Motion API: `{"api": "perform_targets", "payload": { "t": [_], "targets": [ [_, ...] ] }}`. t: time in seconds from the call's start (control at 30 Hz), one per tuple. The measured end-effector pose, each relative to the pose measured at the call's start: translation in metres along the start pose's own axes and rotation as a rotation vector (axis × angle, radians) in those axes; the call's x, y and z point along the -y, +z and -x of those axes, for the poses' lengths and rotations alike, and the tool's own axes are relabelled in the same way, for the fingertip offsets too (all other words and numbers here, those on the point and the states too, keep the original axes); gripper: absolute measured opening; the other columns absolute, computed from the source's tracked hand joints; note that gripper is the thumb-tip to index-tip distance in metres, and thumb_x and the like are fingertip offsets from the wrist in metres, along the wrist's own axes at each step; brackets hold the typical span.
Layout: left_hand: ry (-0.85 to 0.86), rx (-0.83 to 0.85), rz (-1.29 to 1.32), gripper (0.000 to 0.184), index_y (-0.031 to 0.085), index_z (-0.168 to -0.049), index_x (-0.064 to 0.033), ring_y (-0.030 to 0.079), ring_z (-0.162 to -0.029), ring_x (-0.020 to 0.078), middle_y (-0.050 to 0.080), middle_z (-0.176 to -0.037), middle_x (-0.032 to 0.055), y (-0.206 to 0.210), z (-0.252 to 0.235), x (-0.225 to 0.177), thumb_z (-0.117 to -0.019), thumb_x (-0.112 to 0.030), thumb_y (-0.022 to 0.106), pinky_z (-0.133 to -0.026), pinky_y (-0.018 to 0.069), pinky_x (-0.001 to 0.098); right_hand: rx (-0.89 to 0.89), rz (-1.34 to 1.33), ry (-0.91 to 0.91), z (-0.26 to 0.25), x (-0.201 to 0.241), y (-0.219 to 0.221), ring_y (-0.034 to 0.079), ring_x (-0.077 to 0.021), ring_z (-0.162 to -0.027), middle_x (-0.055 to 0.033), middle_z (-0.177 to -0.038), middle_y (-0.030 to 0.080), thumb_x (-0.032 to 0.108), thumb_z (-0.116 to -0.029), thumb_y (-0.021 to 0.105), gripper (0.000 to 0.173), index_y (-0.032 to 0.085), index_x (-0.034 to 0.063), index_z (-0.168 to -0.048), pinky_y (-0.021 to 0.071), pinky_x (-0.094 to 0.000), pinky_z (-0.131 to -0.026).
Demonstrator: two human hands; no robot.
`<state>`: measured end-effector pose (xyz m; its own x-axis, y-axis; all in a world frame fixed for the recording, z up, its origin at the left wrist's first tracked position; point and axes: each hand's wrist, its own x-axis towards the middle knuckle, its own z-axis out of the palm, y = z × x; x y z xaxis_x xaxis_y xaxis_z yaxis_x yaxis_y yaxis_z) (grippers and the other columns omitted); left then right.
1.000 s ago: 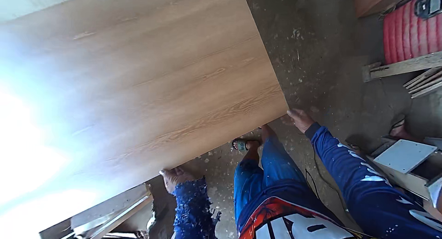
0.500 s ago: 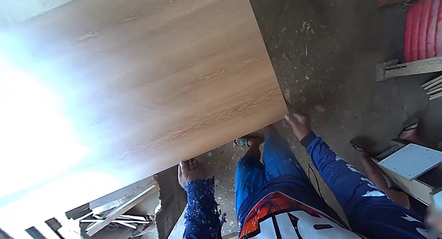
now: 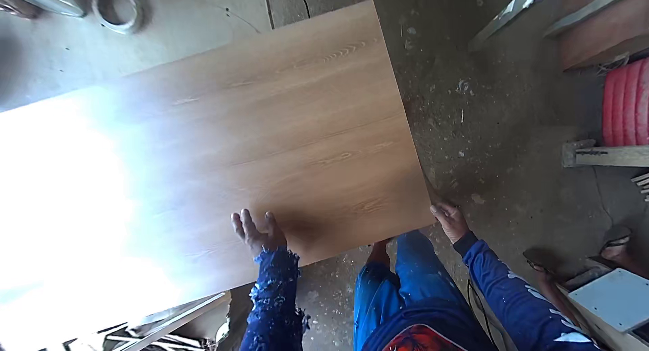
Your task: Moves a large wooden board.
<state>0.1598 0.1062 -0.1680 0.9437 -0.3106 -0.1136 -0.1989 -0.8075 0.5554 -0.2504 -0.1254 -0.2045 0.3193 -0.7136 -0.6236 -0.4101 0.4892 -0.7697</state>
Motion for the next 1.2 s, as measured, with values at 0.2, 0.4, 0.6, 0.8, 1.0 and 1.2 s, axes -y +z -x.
{"api": "perform_targets", "payload": {
  "t": [0.2, 0.4, 0.6, 0.8, 1.0, 1.2],
  "targets": [
    [-0.079, 0.009, -0.321, 0.076, 0.036, -0.16, -0.0141, 0.013, -0.159, 0.0321, 0.021, -0.17, 0.0123, 0.039, -0.08, -0.04, -0.0989, -0.06, 0.044, -0.124, 0.0089, 0.0634, -0.049, 0.146, -0.143, -0.065, 0.057, 0.026, 0.069, -0.0056, -0.093, -0.0086, -0.1, 0.075, 0.018, -0.1016, 0.061, 0.026, 0.072, -0.002, -0.113, 0.0567, -0.0259, -0.088],
    [-0.136, -0.081, -0.46, 0.08, 0.032, -0.161, -0.0156, 0.016, -0.158, 0.0324, 0.024, -0.17, 0.0109, 0.055, -0.09, -0.051, -0.0993, -0.066, 0.03, -0.122, 0.0129, 0.0642, -0.159, 0.205, -0.17, -0.15, 0.126, 0.06, 0.066, -0.0079, -0.08, -0.0068, -0.086, 0.072, 0.023, -0.1006, 0.065, 0.024, 0.074, 0.0005, -0.103, 0.0549, -0.0295, -0.078],
    [-0.127, -0.122, -0.501, 0.08, 0.038, -0.158, -0.0142, 0.022, -0.157, 0.0326, 0.03, -0.167, 0.0117, 0.058, -0.091, -0.047, -0.098, -0.067, 0.03, -0.122, 0.016, 0.0625, -0.223, 0.206, -0.091, -0.232, 0.202, 0.095, 0.067, -0.0228, -0.088, -0.0126, -0.099, 0.072, 0.044, -0.1001, 0.064, 0.042, 0.072, 0.0055, -0.113, 0.0545, -0.048, -0.081],
    [-0.122, -0.132, -0.505, 0.083, 0.039, -0.157, -0.013, 0.023, -0.156, 0.0329, 0.031, -0.166, 0.0136, 0.06, -0.093, -0.044, -0.0965, -0.068, 0.029, -0.121, 0.0166, 0.0622, -0.288, 0.203, -0.111, -0.306, 0.265, 0.126, 0.066, -0.0233, -0.098, -0.0146, -0.104, 0.072, 0.043, -0.1008, 0.064, 0.043, 0.073, 0.0026, -0.111, 0.0511, -0.0487, -0.091],
    [-0.112, -0.154, -0.502, 0.086, 0.04, -0.157, -0.0119, 0.025, -0.155, 0.0345, 0.033, -0.165, 0.0146, 0.06, -0.094, -0.045, -0.0952, -0.071, 0.025, -0.12, 0.0171, 0.0623, -0.308, 0.239, -0.135, -0.36, 0.304, 0.144, 0.062, -0.0226, -0.087, -0.0139, -0.094, 0.068, 0.046, -0.1019, 0.061, 0.046, 0.072, 0.0008, -0.101, 0.0492, -0.0474, -0.084],
    [-0.118, -0.145, -0.505, 0.087, 0.039, -0.157, -0.0119, 0.023, -0.156, 0.0342, 0.032, -0.166, 0.0152, 0.06, -0.093, -0.046, -0.0949, -0.07, 0.023, -0.121, 0.0161, 0.0612, -0.238, 0.324, -0.264, -0.326, 0.28, 0.133, 0.066, -0.0226, -0.089, -0.0126, -0.1, 0.07, 0.045, -0.1049, 0.055, 0.042, 0.069, 0.0073, -0.118, 0.0539, -0.046, -0.081]
  ]
}}
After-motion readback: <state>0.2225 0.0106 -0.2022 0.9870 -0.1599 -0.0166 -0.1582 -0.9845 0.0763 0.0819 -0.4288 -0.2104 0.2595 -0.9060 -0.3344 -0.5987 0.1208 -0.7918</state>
